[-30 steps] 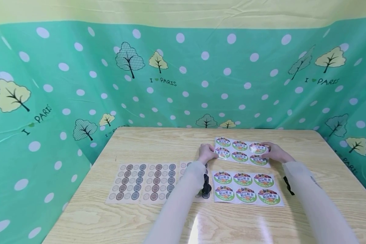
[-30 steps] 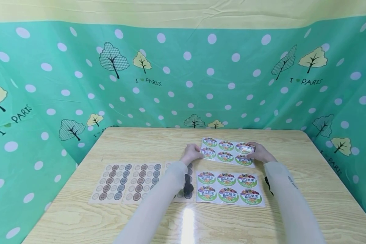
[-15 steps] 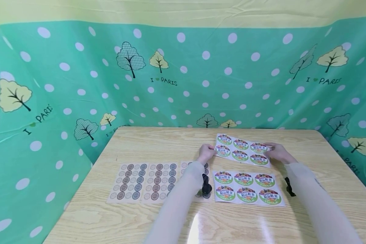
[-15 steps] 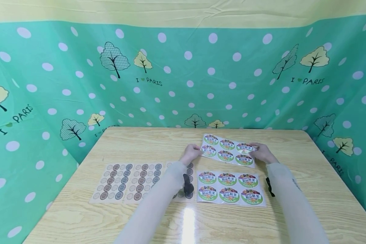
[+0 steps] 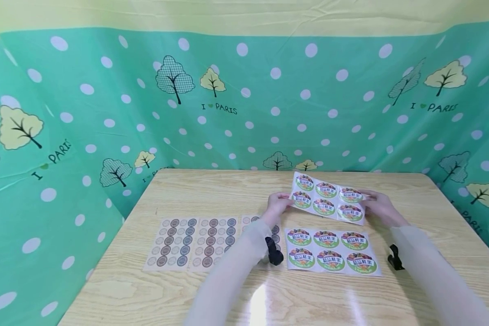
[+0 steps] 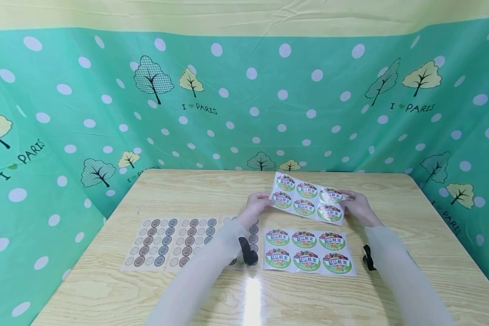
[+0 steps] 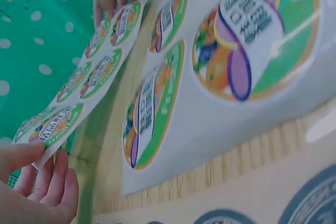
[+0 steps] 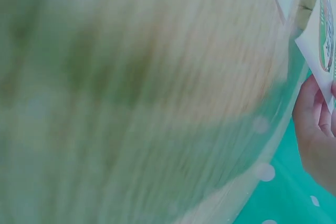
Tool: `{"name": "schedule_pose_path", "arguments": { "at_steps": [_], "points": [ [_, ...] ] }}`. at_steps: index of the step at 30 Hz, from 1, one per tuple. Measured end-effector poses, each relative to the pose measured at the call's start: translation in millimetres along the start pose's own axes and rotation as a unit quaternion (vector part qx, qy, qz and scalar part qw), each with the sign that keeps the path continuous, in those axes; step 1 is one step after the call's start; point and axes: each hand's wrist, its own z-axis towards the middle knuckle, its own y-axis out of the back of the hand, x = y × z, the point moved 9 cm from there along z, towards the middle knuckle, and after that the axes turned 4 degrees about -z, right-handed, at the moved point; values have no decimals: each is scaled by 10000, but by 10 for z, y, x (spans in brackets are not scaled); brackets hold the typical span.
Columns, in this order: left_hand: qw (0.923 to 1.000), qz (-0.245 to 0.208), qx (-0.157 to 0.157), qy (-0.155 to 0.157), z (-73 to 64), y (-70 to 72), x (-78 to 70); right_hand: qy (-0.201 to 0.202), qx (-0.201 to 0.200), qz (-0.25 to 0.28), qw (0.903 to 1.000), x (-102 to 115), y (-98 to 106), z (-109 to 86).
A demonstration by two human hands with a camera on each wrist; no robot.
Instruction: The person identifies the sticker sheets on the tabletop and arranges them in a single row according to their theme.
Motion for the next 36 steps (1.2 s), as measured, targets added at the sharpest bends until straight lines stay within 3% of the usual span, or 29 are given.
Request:
{"name": "schedule_pose_path", "arguments": {
  "at_steps": [4, 5, 8, 13, 21, 31, 36],
  "points": [
    [9969, -760, 71, 205, -140, -43, -25, 66, -38, 98, 9999, -3, 24, -82],
    [9957, -813, -15, 450, -303, -42, -112, 81, -46, 103, 9999, -3, 30, -103],
    [9929, -1074, 58, 500, -539, -62, -232, 80, -22, 190, 9998, -11, 44, -161],
    [9900, -1259, 227, 592, -792, -96, -338, 18, 48, 375, 9993, -49, 75, -236],
    [9873, -1354, 306, 769, -796, -197, -127, 16, 29, 397, 9992, -124, 170, -372],
    [9870, -1253, 639, 782, -964, -362, -61, -117, 25, 618, 9980, -225, 322, -551],
    [9877, -1154, 681, 811, -1057, -445, -44, -129, 71, 887, 9959, -463, 428, -516]
  ]
}}
